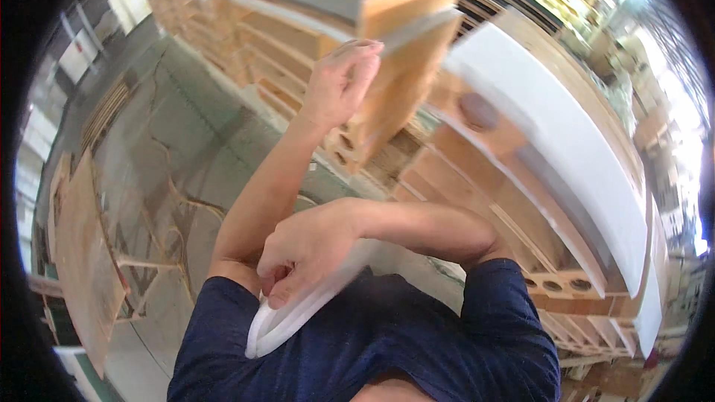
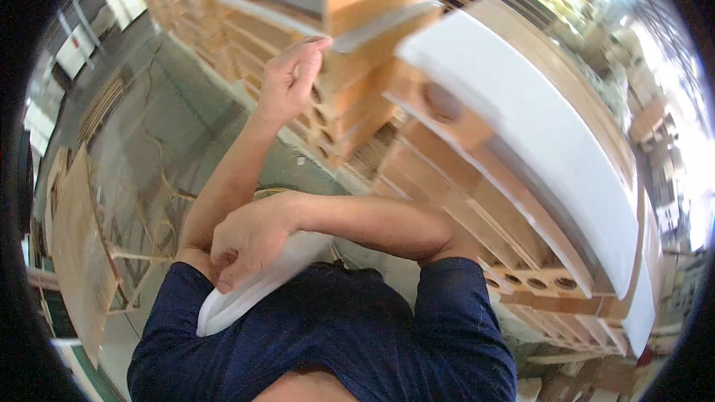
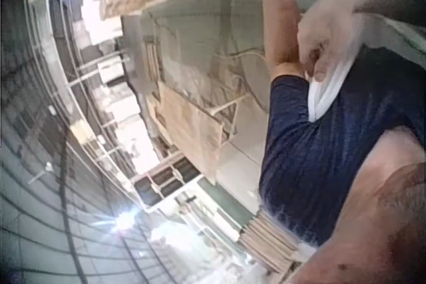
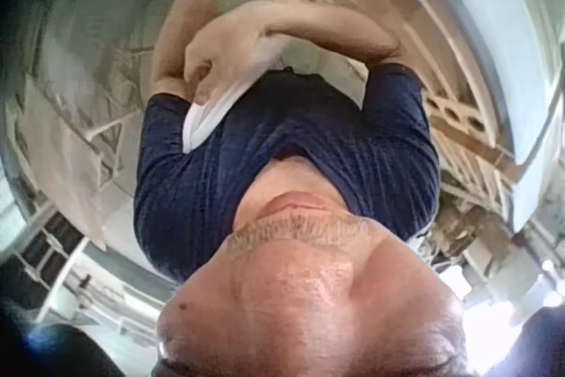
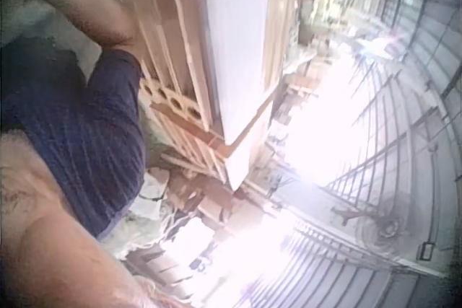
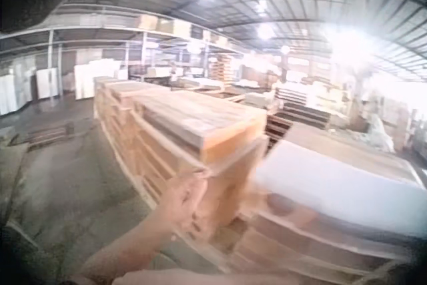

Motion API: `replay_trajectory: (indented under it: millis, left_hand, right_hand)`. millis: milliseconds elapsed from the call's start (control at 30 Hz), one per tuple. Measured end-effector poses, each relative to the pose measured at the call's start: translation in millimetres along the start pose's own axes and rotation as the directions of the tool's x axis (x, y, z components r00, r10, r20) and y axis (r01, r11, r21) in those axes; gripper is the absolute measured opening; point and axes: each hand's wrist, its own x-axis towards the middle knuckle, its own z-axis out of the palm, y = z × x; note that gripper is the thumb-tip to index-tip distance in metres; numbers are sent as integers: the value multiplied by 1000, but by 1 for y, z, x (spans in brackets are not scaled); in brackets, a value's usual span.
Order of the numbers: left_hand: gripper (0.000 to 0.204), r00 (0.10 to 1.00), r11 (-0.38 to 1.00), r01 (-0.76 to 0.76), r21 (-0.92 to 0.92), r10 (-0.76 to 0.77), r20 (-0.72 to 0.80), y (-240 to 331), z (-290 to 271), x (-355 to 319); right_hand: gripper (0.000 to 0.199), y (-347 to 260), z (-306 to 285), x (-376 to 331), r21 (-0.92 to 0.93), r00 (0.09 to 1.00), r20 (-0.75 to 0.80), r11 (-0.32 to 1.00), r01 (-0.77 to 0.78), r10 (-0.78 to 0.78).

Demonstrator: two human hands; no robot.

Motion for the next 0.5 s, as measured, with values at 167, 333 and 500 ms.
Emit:
replay_trajectory:
  millis: [167, 333, 500]
  left_hand:
    - [39, 862, 844, 480, 239, -505, 52, -56, -199, -48]
    - [41, 843, 855, 357, 377, -469, 265, -65, -360, -36]
    - [42, 776, 919, 264, 293, -383, 501, -72, -406, 31]
  right_hand:
    - [42, 45, -33, 161, 27, 973, 230, 1000, 0, -6]
    - [43, 65, -42, 261, 299, 930, 154, 913, 278, -334]
    - [29, 113, -56, 348, 615, 958, 257, 743, -263, 127]
